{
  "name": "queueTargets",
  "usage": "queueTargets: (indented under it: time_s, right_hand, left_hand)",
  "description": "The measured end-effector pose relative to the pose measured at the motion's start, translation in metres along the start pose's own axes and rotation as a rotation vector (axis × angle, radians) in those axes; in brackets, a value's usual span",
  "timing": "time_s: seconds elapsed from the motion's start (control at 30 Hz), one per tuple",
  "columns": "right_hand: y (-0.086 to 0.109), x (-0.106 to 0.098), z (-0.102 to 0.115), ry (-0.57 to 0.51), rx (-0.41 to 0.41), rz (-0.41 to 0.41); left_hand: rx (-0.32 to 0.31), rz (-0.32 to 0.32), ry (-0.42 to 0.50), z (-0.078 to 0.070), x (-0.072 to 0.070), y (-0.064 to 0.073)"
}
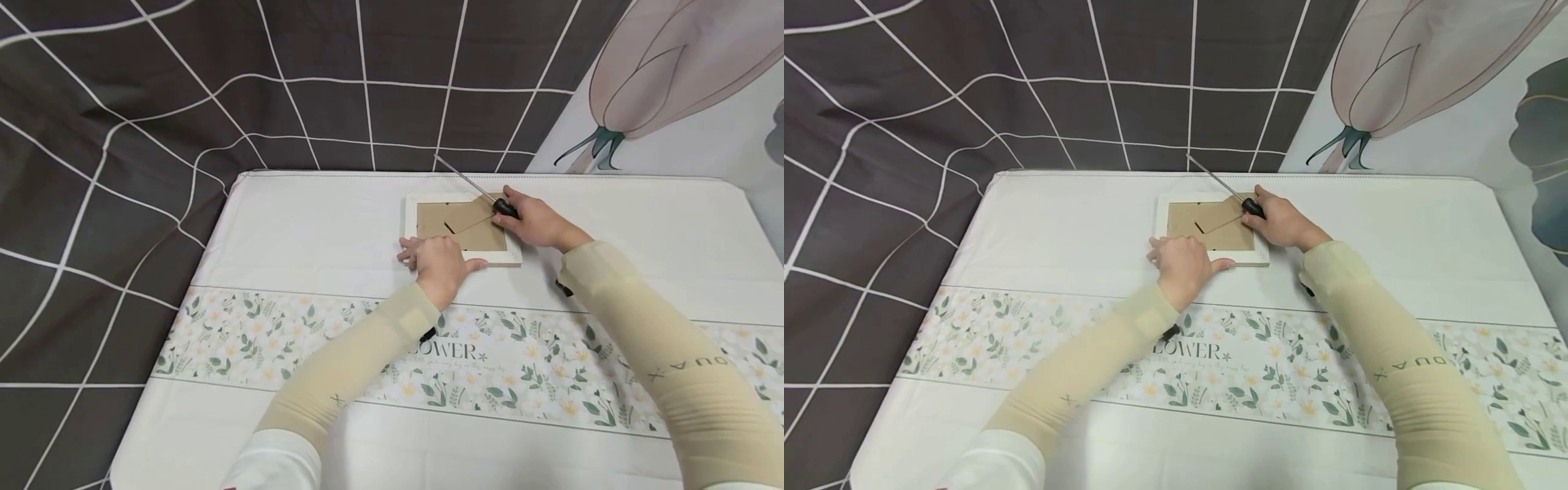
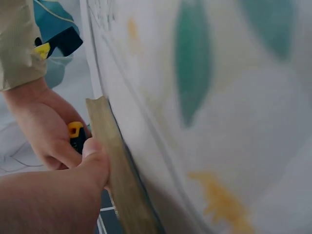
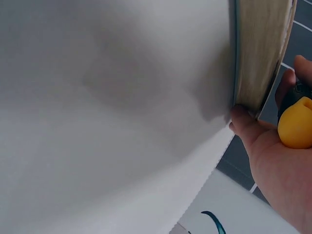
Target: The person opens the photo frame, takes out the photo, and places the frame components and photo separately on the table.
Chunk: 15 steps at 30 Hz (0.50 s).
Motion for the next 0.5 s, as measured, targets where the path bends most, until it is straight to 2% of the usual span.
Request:
queueTargets:
  time_s: [0.13, 0.23, 0.3, 0.43, 0.5]
  right_hand:
    - [0.0, 0.003, 0.0, -0.017, 0.003, 0.006]
    - [0.002, 0.006, 0.0, -0.031, 0.0, 0.001]
    - [0.004, 0.008, 0.0, -0.042, -0.004, -0.014]
    - [0.013, 0.009, 0.002, -0.037, -0.014, -0.074]
    - [0.02, 0.009, 0.006, -0.028, -0.03, -0.114]
  left_hand:
    - [0.063, 0.006, 0.094, 0.005, 0.001, -0.002]
    - [0.154, -0.016, 0.205, 0.012, 0.001, -0.002]
    - [0.202, -0.062, 0.266, 0.018, -0.001, 0.0]
    - [0.262, -0.174, 0.315, 0.027, -0.006, 0.003]
    - [0.285, -0.198, 0.34, 0.031, -0.006, 0.003]
Point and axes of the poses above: each hand's wrist, its own y-axis away from the middle knuckle, its own x-axis out of the palm, z = x × y, the point moved 10 cm from there along -y, towards the middle knuckle, and after that the axes turned 11 degrees about -y, right-handed, at the moved point
